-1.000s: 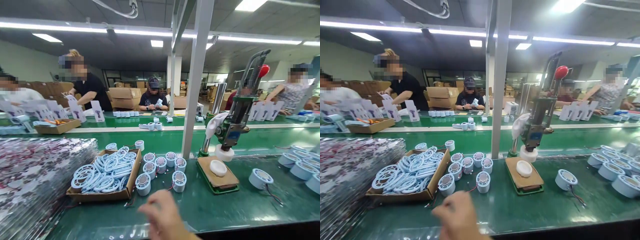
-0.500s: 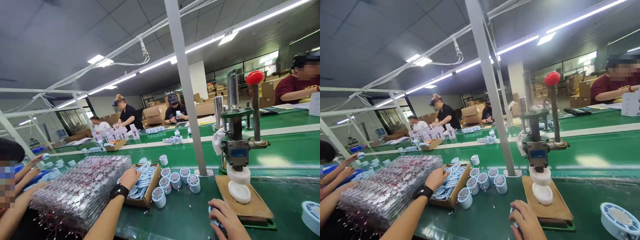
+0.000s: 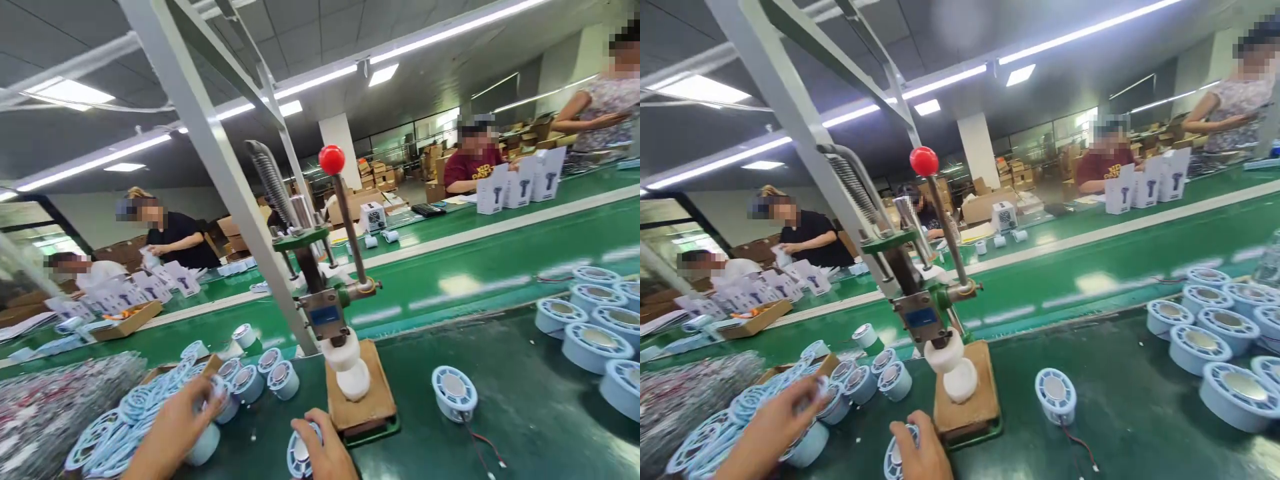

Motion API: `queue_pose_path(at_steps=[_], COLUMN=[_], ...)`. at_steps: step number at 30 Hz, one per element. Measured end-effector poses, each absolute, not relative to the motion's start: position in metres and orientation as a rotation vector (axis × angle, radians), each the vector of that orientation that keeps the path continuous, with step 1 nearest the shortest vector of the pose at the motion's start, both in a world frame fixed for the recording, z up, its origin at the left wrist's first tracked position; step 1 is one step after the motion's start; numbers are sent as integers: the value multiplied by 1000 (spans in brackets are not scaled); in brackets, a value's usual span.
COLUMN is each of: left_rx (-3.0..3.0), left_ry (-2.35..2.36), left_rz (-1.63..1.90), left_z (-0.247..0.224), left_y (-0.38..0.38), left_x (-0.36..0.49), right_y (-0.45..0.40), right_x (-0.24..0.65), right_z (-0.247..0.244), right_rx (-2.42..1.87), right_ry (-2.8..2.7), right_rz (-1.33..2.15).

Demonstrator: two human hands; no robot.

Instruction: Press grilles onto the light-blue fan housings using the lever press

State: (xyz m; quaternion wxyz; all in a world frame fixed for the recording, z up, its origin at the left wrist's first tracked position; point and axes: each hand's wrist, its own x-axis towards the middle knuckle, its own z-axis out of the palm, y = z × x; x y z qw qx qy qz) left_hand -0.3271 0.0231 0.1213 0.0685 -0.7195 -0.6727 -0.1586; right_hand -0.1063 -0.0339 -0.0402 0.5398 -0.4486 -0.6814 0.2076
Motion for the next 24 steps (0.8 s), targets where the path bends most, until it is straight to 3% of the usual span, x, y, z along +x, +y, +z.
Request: queue_pose_path(at_steps=[6, 13, 17, 22, 24], left_rx=[-2539, -2664, -2607, -2588, -2725], left_ry=[-1861, -2036, -2084, -2176, -2100], left_rz=[-515, -532, -747, -1254, -1247], left_z=[24, 22, 12, 15, 22], left_y=[-34, -51, -50, -56, -64], left_x=[-250, -263, -265, -242, -227], right_y=[-47, -80, -80, -81, -82], right_x=[-86, -42, -42, -50, -54], right_z=[-63, -72, -69, -59, -55], right_rx=[-991, -1040, -1106, -1197, -1208], right_ry=[-1593, -1546, -1527, -1521, -1557], right_rz=[482, 447, 538, 602, 576])
